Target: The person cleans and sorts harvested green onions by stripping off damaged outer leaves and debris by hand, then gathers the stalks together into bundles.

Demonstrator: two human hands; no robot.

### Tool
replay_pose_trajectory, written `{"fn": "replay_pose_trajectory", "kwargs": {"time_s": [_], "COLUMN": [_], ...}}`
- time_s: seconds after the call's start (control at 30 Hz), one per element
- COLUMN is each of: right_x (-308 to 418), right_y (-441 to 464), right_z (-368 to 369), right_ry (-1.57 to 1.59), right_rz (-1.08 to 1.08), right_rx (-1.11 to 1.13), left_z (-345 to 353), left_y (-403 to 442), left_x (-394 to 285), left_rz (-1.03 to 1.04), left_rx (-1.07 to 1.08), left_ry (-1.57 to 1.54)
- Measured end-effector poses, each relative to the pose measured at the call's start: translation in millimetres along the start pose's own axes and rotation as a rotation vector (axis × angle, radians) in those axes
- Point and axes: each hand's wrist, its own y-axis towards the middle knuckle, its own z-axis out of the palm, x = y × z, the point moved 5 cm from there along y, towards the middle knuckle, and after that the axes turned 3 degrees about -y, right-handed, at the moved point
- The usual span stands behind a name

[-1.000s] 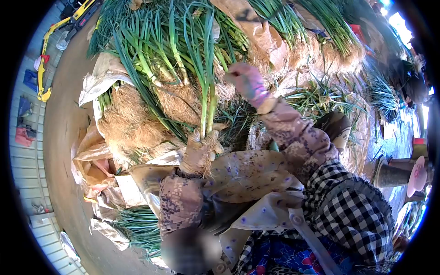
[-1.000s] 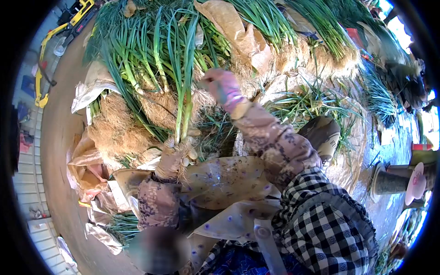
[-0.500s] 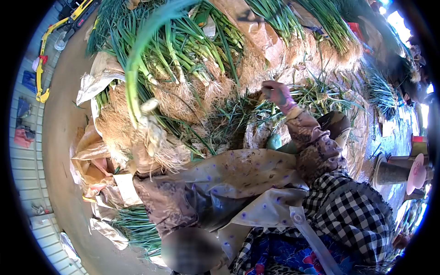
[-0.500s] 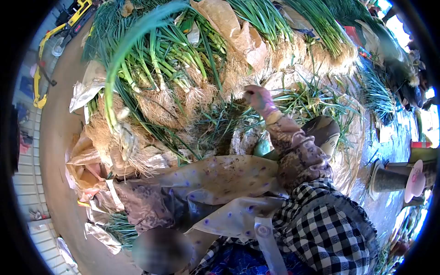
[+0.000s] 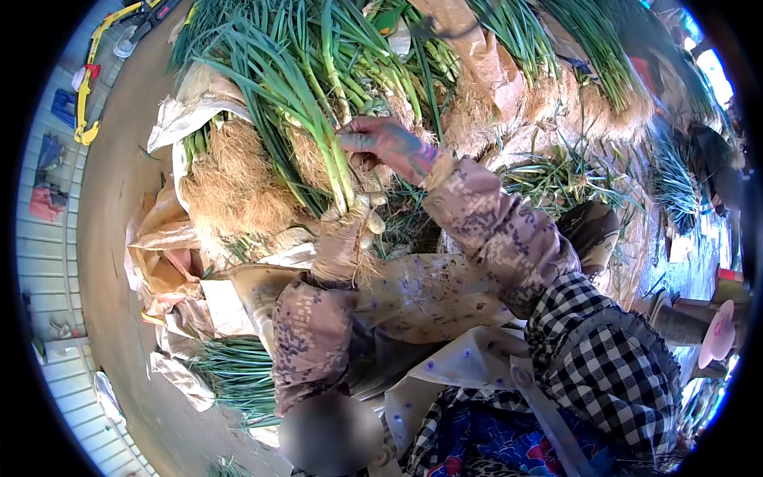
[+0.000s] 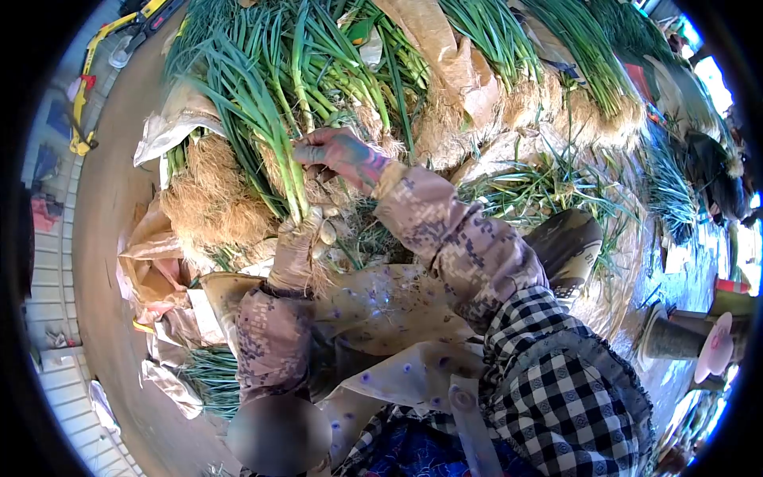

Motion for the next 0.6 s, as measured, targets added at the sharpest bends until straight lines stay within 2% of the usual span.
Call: {"fn": "replay_pose_trajectory", "kwargs": {"time_s": [0.03,0.07,0.17,0.2,0.3,0.43,0.47,0.53,0.57,0.6], "right_x": [-2,-1,10,14,23,37,38,17,16,19], "right_y": [3,3,-17,-32,-57,-99,-110,-120,-136,-155], "right_z": [5,7,13,15,18,39,51,68,82,94], "right_ry": [-0.045,-0.050,0.064,0.073,0.160,-0.039,-0.175,-0.348,-0.265,-0.179], "right_rz": [0.024,-0.045,-0.048,-0.008,-0.189,-0.440,-0.392,-0.575,-0.382,-0.180], "right_rx": [0.021,-0.009,-0.001,-0.062,-0.026,0.170,0.248,0.397,0.577,0.755], "left_z": [-1,-3,-2,3,3,0,1,5,9,-1], "left_y": [0,0,-3,-5,-5,1,2,3,4,10], "left_x": [3,3,1,-3,2,14,13,6,0,8], "left_rz": [-0.006,-0.012,-0.001,-0.023,-0.056,-0.135,-0.140,-0.148,-0.150,-0.126], "left_rx": [0.005,0.004,0.015,0.053,0.147,0.278,0.300,0.370,0.405,0.268], "left_ry": [0.005,-0.004,-0.058,-0.121,-0.415,-0.548,-0.554,-0.534,-0.522,-0.367]}}
